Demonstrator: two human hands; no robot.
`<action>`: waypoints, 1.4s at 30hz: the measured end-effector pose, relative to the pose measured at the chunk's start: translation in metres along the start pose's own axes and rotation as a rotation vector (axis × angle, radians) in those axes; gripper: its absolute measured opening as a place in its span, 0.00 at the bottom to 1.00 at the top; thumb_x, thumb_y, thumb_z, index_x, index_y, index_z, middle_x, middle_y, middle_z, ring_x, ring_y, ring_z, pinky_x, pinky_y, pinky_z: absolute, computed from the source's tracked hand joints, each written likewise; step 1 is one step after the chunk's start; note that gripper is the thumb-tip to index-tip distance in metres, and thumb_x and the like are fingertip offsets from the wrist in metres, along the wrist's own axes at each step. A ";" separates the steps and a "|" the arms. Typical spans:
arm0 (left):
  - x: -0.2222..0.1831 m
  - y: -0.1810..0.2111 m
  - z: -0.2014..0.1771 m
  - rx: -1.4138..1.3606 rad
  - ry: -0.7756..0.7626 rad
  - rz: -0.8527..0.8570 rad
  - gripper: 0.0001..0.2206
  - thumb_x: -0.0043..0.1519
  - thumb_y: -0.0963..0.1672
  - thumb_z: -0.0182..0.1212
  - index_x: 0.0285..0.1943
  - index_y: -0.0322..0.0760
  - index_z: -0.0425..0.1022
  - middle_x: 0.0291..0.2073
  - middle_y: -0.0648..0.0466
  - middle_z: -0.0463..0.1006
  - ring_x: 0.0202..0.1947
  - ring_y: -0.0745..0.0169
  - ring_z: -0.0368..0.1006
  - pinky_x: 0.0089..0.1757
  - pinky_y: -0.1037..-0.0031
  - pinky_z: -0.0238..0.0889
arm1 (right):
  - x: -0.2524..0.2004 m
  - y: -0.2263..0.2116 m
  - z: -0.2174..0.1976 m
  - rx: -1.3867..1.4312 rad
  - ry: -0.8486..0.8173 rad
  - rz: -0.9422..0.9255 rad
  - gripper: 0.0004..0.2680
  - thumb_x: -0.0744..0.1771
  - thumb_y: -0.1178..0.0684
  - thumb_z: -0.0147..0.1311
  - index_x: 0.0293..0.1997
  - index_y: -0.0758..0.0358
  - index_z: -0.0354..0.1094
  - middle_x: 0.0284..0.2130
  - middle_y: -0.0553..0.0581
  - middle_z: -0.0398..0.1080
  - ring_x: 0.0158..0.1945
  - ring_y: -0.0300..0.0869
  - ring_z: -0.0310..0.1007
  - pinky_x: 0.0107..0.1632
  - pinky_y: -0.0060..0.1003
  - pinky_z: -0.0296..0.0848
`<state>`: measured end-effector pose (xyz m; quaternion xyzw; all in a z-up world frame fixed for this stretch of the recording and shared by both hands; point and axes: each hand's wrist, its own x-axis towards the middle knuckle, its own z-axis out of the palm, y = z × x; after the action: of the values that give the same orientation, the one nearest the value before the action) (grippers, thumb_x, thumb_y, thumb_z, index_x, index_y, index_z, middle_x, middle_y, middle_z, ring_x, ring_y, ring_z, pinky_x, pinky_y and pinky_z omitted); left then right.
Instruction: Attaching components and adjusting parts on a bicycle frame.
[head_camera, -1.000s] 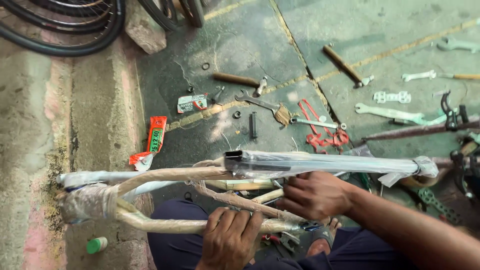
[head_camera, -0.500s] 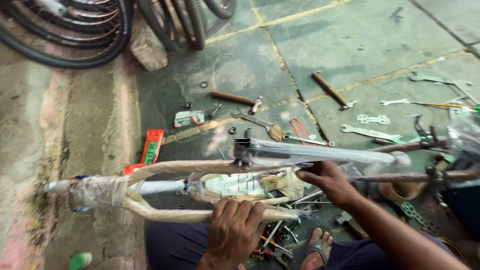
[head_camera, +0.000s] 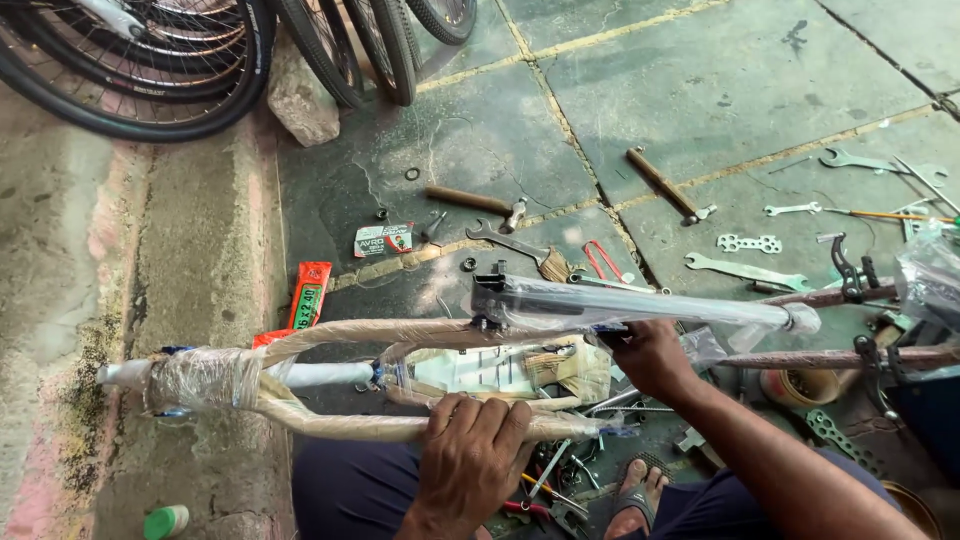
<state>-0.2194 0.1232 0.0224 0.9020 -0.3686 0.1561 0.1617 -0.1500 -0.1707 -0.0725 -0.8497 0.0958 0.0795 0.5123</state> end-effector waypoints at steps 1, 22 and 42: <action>0.001 -0.001 0.001 0.004 0.008 0.004 0.17 0.59 0.50 0.69 0.51 0.38 0.76 0.33 0.54 0.73 0.36 0.56 0.71 0.49 0.57 0.61 | 0.003 0.010 0.002 -0.212 0.097 -0.137 0.07 0.65 0.51 0.59 0.41 0.61 0.79 0.30 0.56 0.80 0.31 0.41 0.76 0.39 0.44 0.75; 0.020 -0.001 -0.009 -0.011 -0.042 -0.015 0.20 0.52 0.51 0.73 0.48 0.38 0.77 0.33 0.53 0.77 0.35 0.54 0.72 0.47 0.56 0.61 | 0.038 0.008 0.036 -0.378 0.015 -0.022 0.12 0.66 0.46 0.61 0.34 0.67 0.74 0.24 0.67 0.74 0.26 0.53 0.72 0.35 0.48 0.71; 0.077 -0.006 -0.012 -0.017 -0.353 -0.175 0.33 0.61 0.65 0.45 0.52 0.41 0.79 0.34 0.46 0.83 0.31 0.46 0.81 0.34 0.56 0.74 | 0.063 0.068 0.031 0.952 -0.226 -0.126 0.10 0.71 0.55 0.55 0.50 0.76 0.71 0.44 0.62 0.76 0.51 0.46 0.77 0.61 0.42 0.74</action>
<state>-0.1652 0.0848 0.0634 0.9425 -0.3128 -0.0224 0.1152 -0.1067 -0.1791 -0.1594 -0.5114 0.0139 0.0874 0.8548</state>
